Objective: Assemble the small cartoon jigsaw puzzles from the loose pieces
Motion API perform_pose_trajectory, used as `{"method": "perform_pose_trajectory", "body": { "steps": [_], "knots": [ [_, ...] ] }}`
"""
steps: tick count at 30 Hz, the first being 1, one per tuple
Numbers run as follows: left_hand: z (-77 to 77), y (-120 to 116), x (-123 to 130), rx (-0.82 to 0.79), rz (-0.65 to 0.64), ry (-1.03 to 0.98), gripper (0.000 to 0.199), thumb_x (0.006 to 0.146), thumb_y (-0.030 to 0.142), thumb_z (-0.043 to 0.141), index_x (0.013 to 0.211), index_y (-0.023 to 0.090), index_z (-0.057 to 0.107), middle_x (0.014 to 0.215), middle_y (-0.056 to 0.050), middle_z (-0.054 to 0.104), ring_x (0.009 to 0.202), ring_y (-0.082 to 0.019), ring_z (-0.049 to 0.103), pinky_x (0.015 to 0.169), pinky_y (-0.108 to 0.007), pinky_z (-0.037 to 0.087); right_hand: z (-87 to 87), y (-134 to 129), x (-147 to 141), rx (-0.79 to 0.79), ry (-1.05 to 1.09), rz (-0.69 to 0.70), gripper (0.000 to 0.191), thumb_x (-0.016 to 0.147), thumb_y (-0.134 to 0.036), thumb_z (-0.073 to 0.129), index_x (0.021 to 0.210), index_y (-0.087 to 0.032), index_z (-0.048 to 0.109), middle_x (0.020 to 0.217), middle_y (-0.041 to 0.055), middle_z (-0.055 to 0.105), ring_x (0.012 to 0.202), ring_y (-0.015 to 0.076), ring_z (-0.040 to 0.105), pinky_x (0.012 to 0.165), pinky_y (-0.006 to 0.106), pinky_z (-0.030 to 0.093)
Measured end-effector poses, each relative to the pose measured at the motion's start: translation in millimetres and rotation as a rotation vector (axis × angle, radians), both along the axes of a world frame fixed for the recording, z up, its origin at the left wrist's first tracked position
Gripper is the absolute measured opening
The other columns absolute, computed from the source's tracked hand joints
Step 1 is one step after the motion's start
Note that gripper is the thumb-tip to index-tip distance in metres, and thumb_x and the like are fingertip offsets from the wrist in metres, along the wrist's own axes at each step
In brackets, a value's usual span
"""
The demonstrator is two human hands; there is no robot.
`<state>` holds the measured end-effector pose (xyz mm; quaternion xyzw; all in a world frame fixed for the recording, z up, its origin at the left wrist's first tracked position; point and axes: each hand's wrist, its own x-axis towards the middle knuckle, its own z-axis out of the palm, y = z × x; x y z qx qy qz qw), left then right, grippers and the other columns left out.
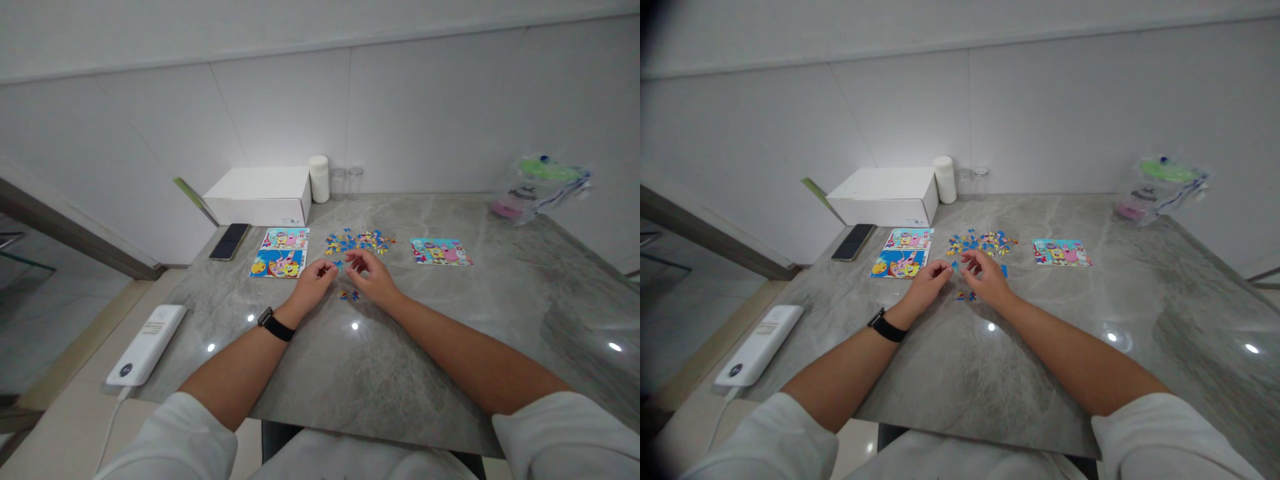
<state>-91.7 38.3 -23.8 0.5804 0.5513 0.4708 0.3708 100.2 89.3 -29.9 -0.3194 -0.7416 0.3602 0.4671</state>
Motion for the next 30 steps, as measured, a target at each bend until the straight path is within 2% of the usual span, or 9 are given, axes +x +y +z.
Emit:
{"method": "perform_pose_trajectory", "body": {
  "steps": [3,6,17,25,30],
  "knots": [
    [0.6,0.6,0.2,-0.026,0.012,-0.046,0.03,0.092,0.048,0.064,0.089,0.018,0.066,0.075,0.001,0.058,0.069,-0.014,0.05,0.067,-0.027,0.04,3.1,-2.7,1.7,0.187,-0.06,0.012,0.037,0.088,-0.021,0.069,0.125,-0.026,0.065,0.111,0.0062,0.072,0.087,0.0191,0.065,0.076,0.034,0.054],
    [1.4,0.1,0.9,-0.035,-0.003,-0.074,0.029,0.091,0.046,0.065,0.087,0.017,0.065,0.072,0.003,0.055,0.066,-0.013,0.047,0.063,-0.026,0.037,3.3,-3.0,2.3,0.272,-0.104,0.018,0.034,0.091,-0.019,0.066,0.124,-0.026,0.065,0.11,0.0064,0.072,0.088,0.0199,0.064,0.076,0.035,0.054],
    [0.4,-0.4,1.5,-0.018,-0.031,-0.047,0.026,0.091,0.042,0.065,0.085,0.017,0.066,0.074,0.002,0.058,0.07,-0.013,0.05,0.067,-0.026,0.039,2.9,-0.4,4.2,0.346,-0.171,0.006,0.028,0.093,-0.019,0.066,0.12,-0.026,0.067,0.105,0.0061,0.072,0.087,0.0208,0.065,0.078,0.036,0.055],
    [-1.1,-0.5,1.2,-0.013,-0.055,-0.013,0.027,0.094,0.043,0.063,0.086,0.018,0.065,0.075,0.002,0.058,0.07,-0.014,0.05,0.067,-0.027,0.04,2.3,0.5,4.2,0.341,-0.195,0.015,0.028,0.092,-0.02,0.066,0.12,-0.026,0.068,0.103,0.0057,0.072,0.086,0.0209,0.064,0.08,0.037,0.056],
    [1.0,-0.9,0.9,0.088,-0.005,0.113,0.016,0.093,0.033,0.066,0.099,0.019,0.067,0.094,-0.002,0.067,0.074,-0.013,0.055,0.071,-0.027,0.045,1.1,1.9,4.9,0.344,-0.199,0.009,0.026,0.093,-0.021,0.066,0.119,-0.025,0.069,0.102,0.0058,0.072,0.086,0.0208,0.065,0.084,0.038,0.057]
  ]
}}
